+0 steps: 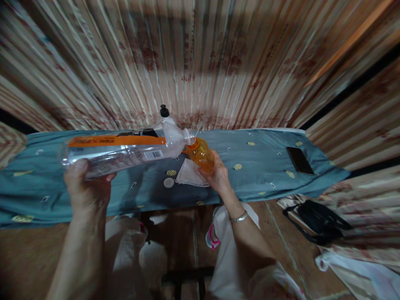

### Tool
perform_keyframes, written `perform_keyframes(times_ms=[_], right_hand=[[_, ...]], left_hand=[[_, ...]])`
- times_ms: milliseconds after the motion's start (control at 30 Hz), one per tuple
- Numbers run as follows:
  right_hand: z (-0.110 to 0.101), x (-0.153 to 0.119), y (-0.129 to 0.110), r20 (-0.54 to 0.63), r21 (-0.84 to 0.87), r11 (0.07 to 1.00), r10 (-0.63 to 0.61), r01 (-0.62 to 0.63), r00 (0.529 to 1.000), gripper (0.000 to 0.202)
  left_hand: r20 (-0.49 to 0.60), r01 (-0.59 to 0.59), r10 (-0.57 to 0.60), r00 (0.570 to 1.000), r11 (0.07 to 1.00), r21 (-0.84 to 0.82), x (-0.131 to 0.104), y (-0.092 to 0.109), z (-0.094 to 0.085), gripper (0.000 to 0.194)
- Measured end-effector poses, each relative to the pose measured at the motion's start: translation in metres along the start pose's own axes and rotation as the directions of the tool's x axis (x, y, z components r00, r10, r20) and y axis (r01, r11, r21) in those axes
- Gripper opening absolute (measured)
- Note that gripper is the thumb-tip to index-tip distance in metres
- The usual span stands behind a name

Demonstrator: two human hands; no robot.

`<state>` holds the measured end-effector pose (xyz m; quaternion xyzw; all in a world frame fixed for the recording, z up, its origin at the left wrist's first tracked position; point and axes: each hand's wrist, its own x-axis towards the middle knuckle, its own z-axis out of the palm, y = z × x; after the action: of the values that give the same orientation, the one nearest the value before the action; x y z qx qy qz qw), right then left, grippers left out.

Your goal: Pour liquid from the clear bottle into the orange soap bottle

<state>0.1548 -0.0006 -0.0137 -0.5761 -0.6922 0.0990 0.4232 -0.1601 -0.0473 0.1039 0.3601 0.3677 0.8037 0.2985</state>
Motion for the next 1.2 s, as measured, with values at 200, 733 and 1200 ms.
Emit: perform_keyframes(times_ms=[200,733,1200], right_hand=[[-0.0001,0.0,-0.0009,0.006,0.013,1.0,0.003,-0.003,1.0,0.079],[0.003,-0.0008,0.0033,-0.016,0.037,0.999,0.02,-0.02,1.0,0.085],[0.0016,-0.0004,0.0004,-0.014,0.027,1.0,0.006,-0.006,1.0,0.081]], left_hand=[[-0.013,0.007,-0.007,1.0,1.0,0.02,-0.001,0.0011,0.0012,0.059],[-0.021,0.009,-0.009,1.0,1.0,-0.011,-0.0006,0.0004,0.0016,0.062],[-0.021,-0.003,0.003,1.0,1.0,0.013,0.0005,-0.0012,0.0006,0.055]])
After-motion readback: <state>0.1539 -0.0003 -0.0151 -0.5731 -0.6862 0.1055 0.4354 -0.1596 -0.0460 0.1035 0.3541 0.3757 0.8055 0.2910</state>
